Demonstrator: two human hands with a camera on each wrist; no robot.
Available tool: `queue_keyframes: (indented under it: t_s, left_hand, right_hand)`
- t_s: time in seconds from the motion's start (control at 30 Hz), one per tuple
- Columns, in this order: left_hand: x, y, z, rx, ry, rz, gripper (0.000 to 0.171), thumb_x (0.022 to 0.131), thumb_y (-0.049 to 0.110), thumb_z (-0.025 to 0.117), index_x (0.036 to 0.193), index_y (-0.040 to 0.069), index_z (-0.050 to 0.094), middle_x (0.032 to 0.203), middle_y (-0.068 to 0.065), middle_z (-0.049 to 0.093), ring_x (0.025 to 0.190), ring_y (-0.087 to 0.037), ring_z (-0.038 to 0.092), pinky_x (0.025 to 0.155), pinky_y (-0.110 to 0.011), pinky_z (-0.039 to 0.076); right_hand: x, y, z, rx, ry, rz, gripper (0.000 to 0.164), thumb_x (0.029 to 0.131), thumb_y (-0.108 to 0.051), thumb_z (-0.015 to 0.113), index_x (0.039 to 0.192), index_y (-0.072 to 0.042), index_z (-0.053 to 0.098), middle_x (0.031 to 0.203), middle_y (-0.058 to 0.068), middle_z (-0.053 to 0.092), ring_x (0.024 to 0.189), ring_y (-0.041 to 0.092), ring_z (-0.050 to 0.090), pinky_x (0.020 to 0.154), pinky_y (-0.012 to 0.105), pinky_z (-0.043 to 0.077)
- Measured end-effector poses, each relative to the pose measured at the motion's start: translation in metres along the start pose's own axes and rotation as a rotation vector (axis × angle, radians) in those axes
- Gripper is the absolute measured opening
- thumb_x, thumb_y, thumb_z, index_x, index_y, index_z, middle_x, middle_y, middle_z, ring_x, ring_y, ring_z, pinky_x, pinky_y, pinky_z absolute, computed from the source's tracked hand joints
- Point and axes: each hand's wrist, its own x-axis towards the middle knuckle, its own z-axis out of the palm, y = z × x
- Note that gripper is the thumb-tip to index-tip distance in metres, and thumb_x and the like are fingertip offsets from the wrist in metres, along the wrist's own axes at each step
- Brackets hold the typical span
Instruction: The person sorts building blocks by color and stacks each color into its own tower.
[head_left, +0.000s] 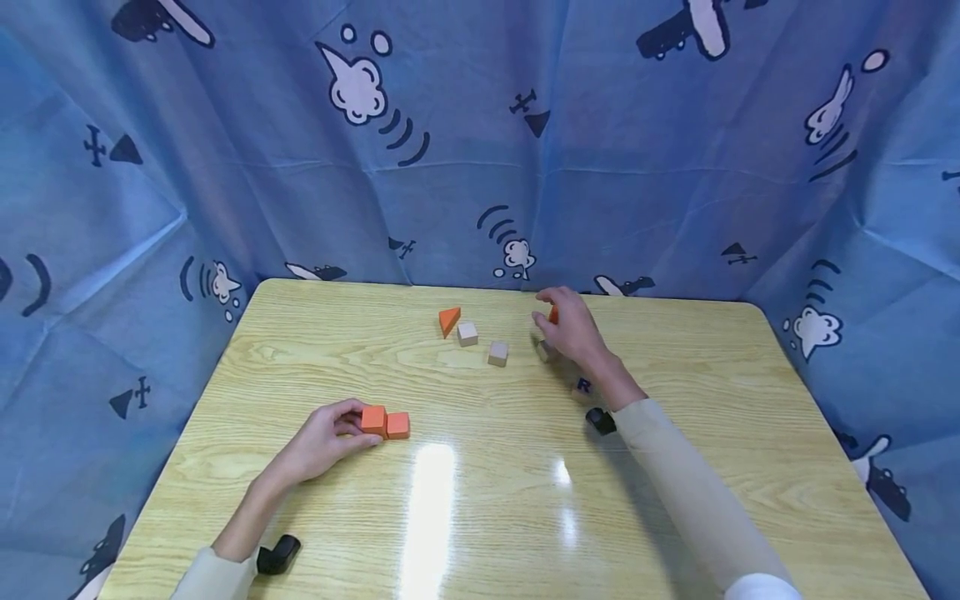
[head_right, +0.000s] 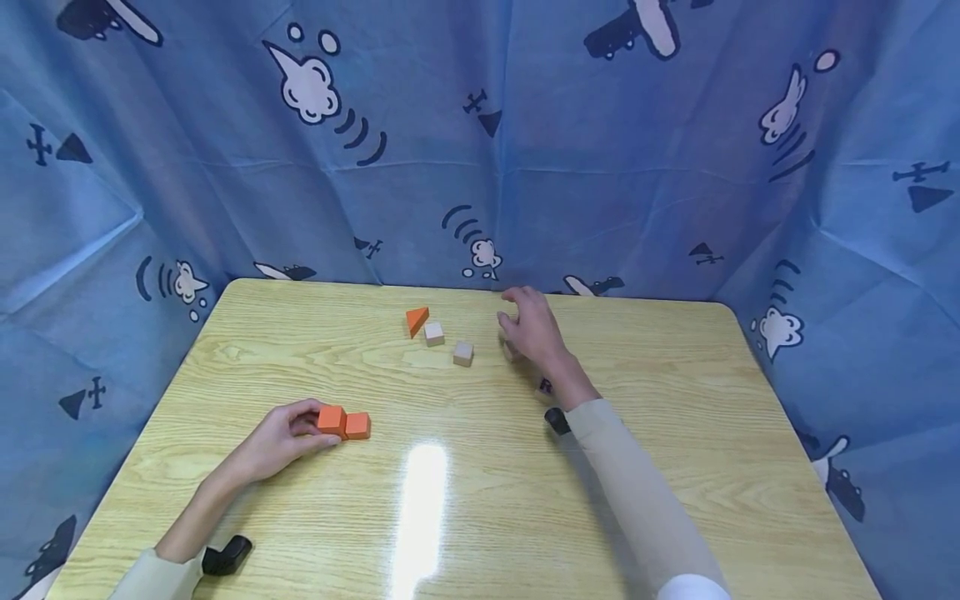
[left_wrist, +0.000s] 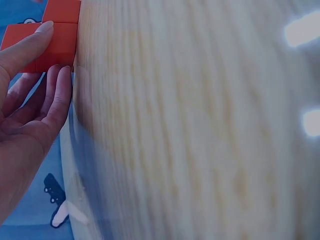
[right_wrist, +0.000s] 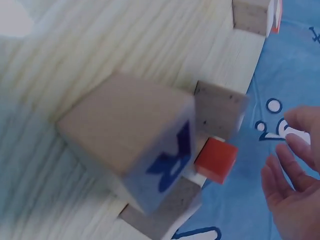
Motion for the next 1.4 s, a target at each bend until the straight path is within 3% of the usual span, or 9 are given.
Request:
queue_keyframes:
  t_s: [0.4, 0.67, 0.87, 1.03, 1.23, 1.4]
  left_hand:
    - [0.0, 0.0, 0.001, -0.022, -0.014, 0.013, 0.044, 0.091, 0.011, 0.08, 0.125, -0.009, 0.059, 0.111, -0.017, 0.063, 0.095, -0.023, 0.068, 0.078, -0.025, 0.058]
    - [0.0, 0.0, 0.001, -0.04, -0.024, 0.013, 0.041, 0.091, 0.01, 0.08, 0.123, -0.007, 0.059, 0.112, -0.017, 0.062, 0.095, -0.023, 0.068, 0.077, -0.025, 0.058]
    - [0.0, -0.001, 0.001, -0.035, -0.018, 0.004, 0.043, 0.091, 0.01, 0.08, 0.124, -0.008, 0.059, 0.112, -0.017, 0.062, 0.096, -0.023, 0.067, 0.077, -0.025, 0.058]
    - [0.001, -0.002, 0.0, -0.032, -0.015, 0.008, 0.043, 0.091, 0.01, 0.08, 0.124, -0.008, 0.059, 0.111, -0.016, 0.062, 0.096, -0.023, 0.067, 0.078, -0.025, 0.058]
    - [0.001, 0.0, -0.001, -0.033, -0.017, 0.012, 0.042, 0.091, 0.011, 0.08, 0.123, -0.007, 0.06, 0.11, -0.016, 0.062, 0.096, -0.024, 0.067, 0.078, -0.026, 0.058]
    - [0.0, 0.0, 0.0, -0.024, -0.007, 0.002, 0.044, 0.091, 0.011, 0.08, 0.124, -0.008, 0.059, 0.106, -0.015, 0.06, 0.096, -0.024, 0.067, 0.078, -0.025, 0.058]
  right_hand:
    - [0.007, 0.019, 0.0, -0.082, -0.087, 0.186, 0.042, 0.101, -0.01, 0.064, 0.141, -0.001, 0.055, 0.145, 0.023, 0.048, 0.129, 0.037, 0.045, 0.11, 0.051, 0.045]
    - [0.006, 0.023, -0.001, -0.121, -0.155, 0.151, 0.04, 0.099, -0.001, 0.064, 0.139, 0.005, 0.058, 0.139, 0.027, 0.053, 0.128, 0.041, 0.047, 0.111, 0.053, 0.043]
    - [0.007, 0.025, 0.0, -0.092, -0.175, 0.197, 0.039, 0.099, 0.003, 0.063, 0.138, 0.002, 0.058, 0.134, 0.024, 0.052, 0.119, 0.037, 0.05, 0.109, 0.051, 0.045]
    - [0.009, 0.024, 0.0, -0.049, -0.134, 0.198, 0.037, 0.098, -0.002, 0.068, 0.133, 0.002, 0.058, 0.126, 0.022, 0.052, 0.114, 0.036, 0.052, 0.103, 0.049, 0.05]
    - [0.007, 0.018, -0.001, -0.002, -0.086, 0.173, 0.046, 0.097, -0.008, 0.072, 0.138, 0.002, 0.054, 0.129, 0.023, 0.051, 0.116, 0.037, 0.053, 0.103, 0.049, 0.051]
    - [0.002, 0.014, -0.003, 0.035, -0.059, 0.126, 0.044, 0.096, -0.008, 0.073, 0.135, 0.003, 0.057, 0.127, 0.024, 0.052, 0.114, 0.038, 0.056, 0.099, 0.049, 0.053]
